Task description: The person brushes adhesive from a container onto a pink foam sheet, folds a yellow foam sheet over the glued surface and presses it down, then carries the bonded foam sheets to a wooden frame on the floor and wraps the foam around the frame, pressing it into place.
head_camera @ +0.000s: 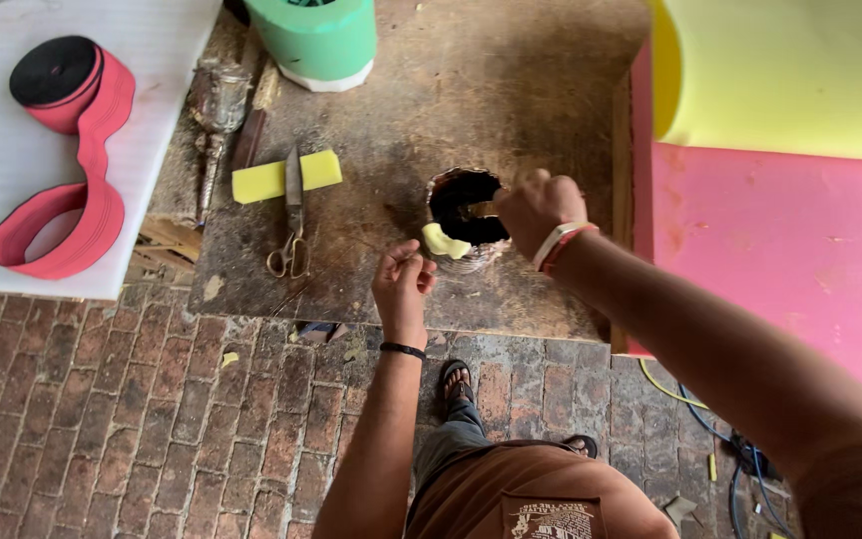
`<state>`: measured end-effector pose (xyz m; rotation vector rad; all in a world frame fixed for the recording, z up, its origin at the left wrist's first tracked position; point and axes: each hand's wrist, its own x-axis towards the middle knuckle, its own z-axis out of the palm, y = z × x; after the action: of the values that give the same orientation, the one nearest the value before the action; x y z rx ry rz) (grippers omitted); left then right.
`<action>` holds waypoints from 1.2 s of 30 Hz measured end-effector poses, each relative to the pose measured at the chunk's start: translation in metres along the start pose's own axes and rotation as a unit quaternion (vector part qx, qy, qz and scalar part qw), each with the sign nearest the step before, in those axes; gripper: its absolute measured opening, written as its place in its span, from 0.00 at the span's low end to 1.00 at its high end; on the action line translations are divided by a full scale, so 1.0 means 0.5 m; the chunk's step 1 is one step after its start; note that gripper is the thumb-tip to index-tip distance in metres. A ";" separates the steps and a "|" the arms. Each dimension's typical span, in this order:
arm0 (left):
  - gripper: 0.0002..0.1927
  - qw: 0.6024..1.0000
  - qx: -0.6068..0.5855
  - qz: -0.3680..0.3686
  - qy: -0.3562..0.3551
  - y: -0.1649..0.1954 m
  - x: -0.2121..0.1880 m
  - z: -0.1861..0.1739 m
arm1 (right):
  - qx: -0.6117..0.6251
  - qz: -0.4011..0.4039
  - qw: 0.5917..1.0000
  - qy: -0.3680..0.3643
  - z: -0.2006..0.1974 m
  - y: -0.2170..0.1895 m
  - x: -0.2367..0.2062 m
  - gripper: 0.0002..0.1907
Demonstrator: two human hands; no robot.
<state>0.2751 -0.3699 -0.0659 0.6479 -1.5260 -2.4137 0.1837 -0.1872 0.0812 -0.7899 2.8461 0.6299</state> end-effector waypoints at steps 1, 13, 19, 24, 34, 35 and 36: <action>0.06 1.000 0.003 -0.008 0.002 0.000 0.002 -0.011 | -0.025 -0.015 1.000 -0.011 -0.002 -0.020 0.022 0.12; 0.05 0.999 0.011 -0.021 -0.023 0.010 0.049 -0.049 | 0.059 0.141 0.955 0.254 0.161 0.083 -0.146 0.02; 0.04 0.998 0.004 -0.001 -0.055 0.017 0.067 0.004 | 0.339 0.274 0.871 0.224 0.293 0.018 -0.237 0.02; 0.05 0.996 0.005 0.013 -0.083 0.024 0.070 0.025 | 0.609 0.253 0.732 0.169 0.327 -0.041 -0.260 0.13; 0.06 0.997 -0.006 0.059 -0.048 0.049 0.082 -0.008 | 0.761 0.257 0.589 -0.088 0.291 -0.094 -0.252 0.21; 0.06 0.997 -0.006 0.057 -0.046 0.049 0.080 -0.009 | 0.780 0.240 0.573 -0.075 0.295 -0.095 -0.252 0.21; 0.05 0.997 -0.007 0.055 -0.044 0.049 0.079 -0.009 | 0.798 0.221 0.557 -0.061 0.299 -0.098 -0.252 0.21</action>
<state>0.2414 -0.4002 -0.0556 0.4472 -1.5341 -2.3974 0.3174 -0.1033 -0.0439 0.3357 2.0230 -1.6459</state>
